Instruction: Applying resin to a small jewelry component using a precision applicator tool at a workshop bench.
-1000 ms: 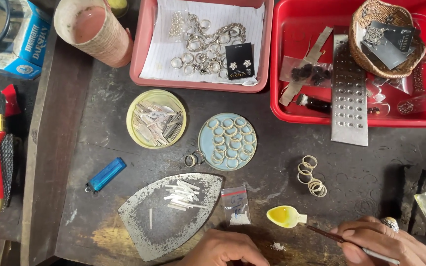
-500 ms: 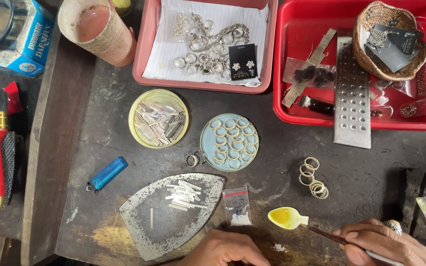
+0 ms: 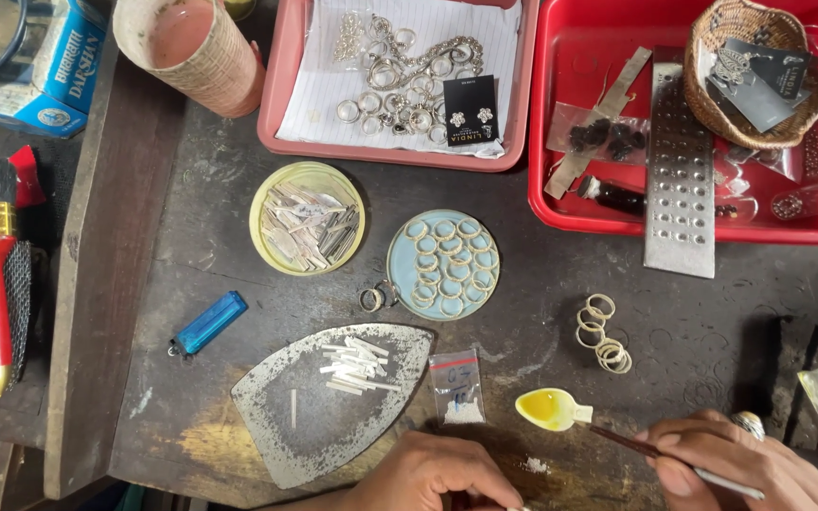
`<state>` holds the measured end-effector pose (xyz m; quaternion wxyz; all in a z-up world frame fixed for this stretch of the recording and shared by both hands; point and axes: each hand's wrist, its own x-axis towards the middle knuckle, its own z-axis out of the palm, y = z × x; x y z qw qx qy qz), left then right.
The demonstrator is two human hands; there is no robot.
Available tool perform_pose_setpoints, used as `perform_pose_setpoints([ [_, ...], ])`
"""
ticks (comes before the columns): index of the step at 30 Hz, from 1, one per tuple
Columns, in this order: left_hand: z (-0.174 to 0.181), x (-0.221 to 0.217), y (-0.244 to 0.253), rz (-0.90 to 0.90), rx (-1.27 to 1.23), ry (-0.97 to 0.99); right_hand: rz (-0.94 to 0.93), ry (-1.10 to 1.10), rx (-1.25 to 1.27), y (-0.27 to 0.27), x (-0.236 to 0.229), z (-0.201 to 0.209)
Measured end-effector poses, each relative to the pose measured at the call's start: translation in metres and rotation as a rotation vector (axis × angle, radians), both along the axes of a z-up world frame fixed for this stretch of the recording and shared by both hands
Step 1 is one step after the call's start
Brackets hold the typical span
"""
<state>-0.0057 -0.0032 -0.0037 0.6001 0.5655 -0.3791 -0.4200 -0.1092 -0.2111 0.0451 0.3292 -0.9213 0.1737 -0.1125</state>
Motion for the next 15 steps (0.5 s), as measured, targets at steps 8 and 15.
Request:
perform_pose_setpoints([
  [8, 0.018, -0.009, -0.004, 0.200, 0.111, -0.016, 0.034, -0.403, -0.187, -0.001, 0.002, -0.019],
  [15, 0.020, -0.014, -0.002, 0.267, 0.186, 0.098, 0.113, -0.466, -0.271, -0.005, -0.002, -0.028],
])
